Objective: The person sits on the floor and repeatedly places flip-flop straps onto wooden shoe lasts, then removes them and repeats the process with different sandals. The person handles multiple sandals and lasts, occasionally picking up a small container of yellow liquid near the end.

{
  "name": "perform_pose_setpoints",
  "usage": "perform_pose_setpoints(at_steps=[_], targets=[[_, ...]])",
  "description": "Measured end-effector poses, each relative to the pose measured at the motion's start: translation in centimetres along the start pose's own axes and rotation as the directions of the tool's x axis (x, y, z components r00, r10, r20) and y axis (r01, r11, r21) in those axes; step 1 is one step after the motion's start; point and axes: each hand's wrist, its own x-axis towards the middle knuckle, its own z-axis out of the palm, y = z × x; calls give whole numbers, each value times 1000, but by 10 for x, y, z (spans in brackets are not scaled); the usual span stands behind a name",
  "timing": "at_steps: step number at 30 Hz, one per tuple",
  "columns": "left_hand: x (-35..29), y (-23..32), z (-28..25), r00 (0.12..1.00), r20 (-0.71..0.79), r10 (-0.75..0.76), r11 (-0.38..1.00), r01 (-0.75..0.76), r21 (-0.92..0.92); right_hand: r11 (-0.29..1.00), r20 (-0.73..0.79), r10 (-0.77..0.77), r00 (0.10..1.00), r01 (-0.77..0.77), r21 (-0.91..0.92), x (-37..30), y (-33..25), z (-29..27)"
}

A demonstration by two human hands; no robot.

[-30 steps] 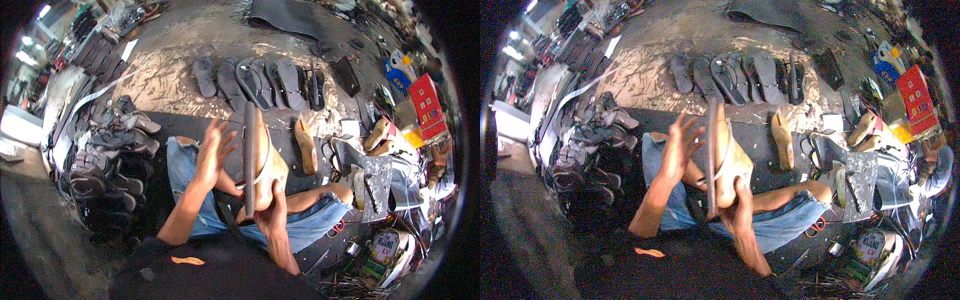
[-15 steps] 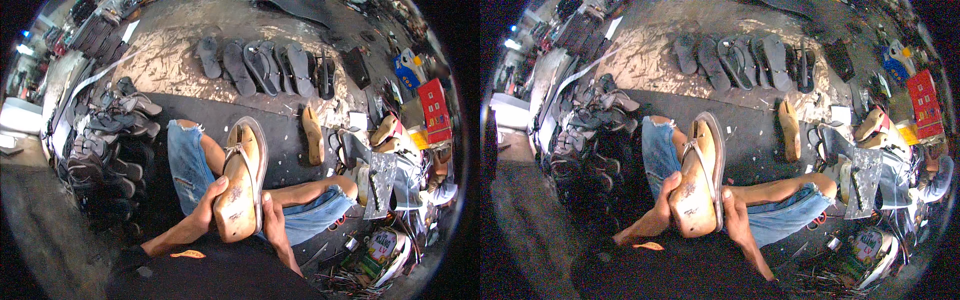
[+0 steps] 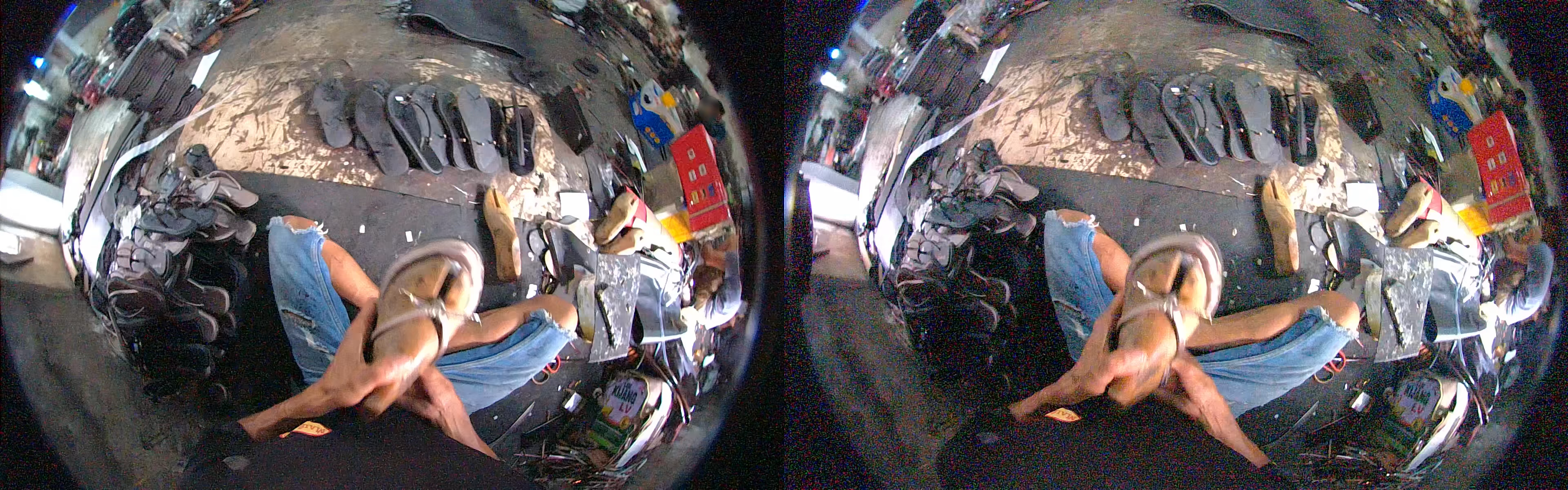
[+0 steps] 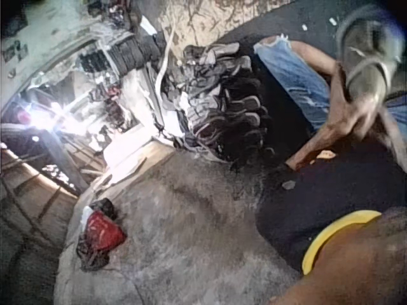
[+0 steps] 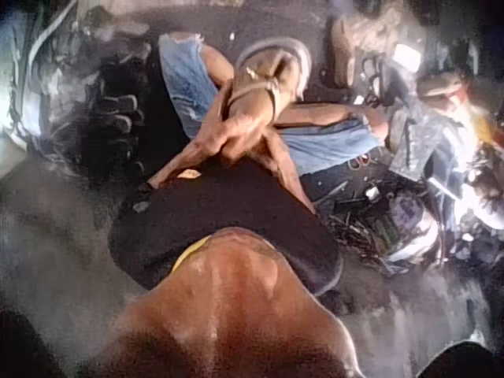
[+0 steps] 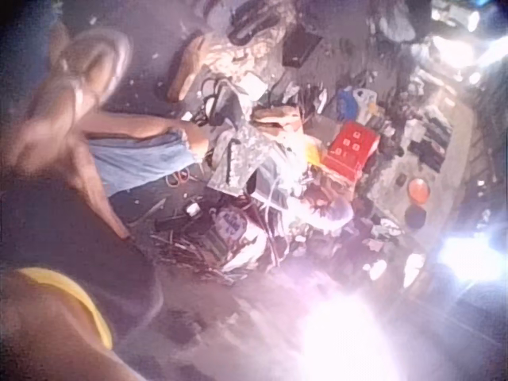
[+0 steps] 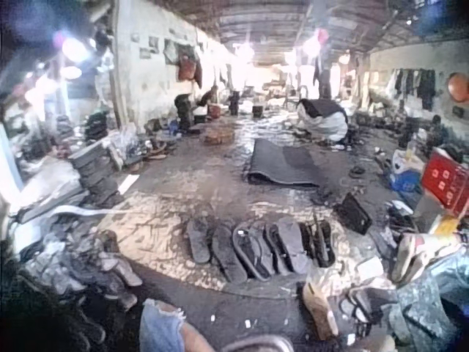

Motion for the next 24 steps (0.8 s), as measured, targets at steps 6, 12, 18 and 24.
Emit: perform_pose_setpoints(at_steps=[6, 12, 18, 24], targets=[[54, -4, 3, 977, -192, 92, 979, -54, 195, 605, 221, -742, 633, 775, -185, 28, -22, 24], [56, 25, -22, 995, 26, -101, 973, 93, 211, 585, 339, -663, 667, 745, -321, 2, -57, 44], [43, -23, -30, 978, 177, 108, 983, -131, 126, 929, 363, -368, 856, 321, 184, -17, -50, 13], [37, -82, -46, 830, 557, -18, 870, 287, -400, 286, 585, -626, 516, 849, -444, -36, -62, 61]])
